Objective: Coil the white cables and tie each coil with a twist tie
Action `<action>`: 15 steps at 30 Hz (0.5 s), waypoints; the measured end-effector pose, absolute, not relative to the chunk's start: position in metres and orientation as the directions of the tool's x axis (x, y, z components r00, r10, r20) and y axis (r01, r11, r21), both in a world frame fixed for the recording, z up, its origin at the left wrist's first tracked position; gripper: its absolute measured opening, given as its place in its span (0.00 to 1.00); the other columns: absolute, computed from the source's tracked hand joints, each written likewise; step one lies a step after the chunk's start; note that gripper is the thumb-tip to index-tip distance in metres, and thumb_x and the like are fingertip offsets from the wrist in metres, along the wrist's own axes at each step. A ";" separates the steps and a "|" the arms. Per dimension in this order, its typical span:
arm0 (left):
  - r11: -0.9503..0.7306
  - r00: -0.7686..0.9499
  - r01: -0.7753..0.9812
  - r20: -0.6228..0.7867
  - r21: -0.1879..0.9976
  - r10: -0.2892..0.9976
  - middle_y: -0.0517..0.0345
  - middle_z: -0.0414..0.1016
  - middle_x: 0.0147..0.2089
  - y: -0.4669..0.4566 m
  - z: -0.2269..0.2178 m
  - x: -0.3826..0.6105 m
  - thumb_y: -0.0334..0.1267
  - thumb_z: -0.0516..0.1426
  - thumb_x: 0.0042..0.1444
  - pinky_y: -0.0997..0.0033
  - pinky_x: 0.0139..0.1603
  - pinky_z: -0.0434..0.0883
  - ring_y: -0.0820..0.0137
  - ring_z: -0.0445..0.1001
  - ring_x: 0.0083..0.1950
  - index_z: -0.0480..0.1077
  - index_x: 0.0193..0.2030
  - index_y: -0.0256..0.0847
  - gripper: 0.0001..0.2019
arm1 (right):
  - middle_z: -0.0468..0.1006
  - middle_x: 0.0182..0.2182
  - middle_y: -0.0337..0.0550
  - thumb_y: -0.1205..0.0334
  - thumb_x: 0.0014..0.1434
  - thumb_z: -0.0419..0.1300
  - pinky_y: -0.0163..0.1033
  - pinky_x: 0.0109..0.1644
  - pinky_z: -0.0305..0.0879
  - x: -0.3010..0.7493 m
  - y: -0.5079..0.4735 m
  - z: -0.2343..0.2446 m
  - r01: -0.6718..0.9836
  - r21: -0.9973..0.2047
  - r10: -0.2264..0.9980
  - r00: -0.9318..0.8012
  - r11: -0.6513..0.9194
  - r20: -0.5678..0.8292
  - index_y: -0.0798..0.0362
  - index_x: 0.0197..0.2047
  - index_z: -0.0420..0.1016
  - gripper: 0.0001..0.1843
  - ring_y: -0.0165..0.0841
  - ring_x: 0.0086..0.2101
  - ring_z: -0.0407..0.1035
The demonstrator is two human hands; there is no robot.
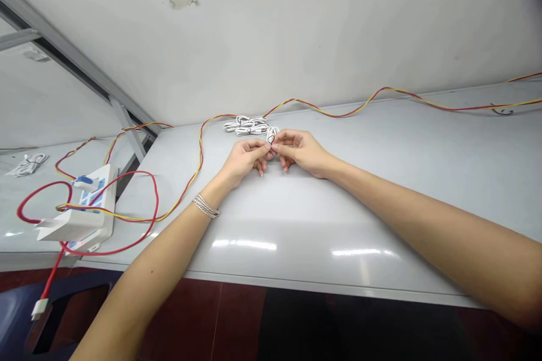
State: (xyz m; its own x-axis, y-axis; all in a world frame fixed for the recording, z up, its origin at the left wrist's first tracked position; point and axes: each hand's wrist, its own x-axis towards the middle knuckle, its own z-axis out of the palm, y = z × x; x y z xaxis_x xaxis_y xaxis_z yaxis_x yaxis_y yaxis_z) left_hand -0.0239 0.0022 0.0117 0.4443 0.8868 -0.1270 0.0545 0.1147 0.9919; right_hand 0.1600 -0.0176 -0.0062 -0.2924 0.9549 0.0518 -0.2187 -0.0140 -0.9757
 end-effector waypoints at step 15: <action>0.134 0.396 0.072 -0.151 0.988 0.906 0.56 0.77 0.30 0.004 0.010 -0.025 0.45 0.72 0.45 0.74 0.19 0.70 0.74 0.73 0.21 0.73 0.36 0.34 0.20 | 0.77 0.26 0.39 0.51 0.43 0.80 0.34 0.22 0.73 0.159 -0.018 -0.003 -0.232 -0.971 0.967 -0.254 -0.064 -0.003 0.56 0.35 0.77 0.24 0.27 0.20 0.68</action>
State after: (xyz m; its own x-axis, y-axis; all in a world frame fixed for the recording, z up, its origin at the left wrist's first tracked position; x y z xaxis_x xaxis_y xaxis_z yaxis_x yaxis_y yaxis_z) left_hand -0.0250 0.0038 0.0104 0.3962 0.9056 -0.1513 0.0715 0.1338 0.9884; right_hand 0.1591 -0.0185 -0.0030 -0.2544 0.9671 -0.0032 -0.2320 -0.0642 -0.9706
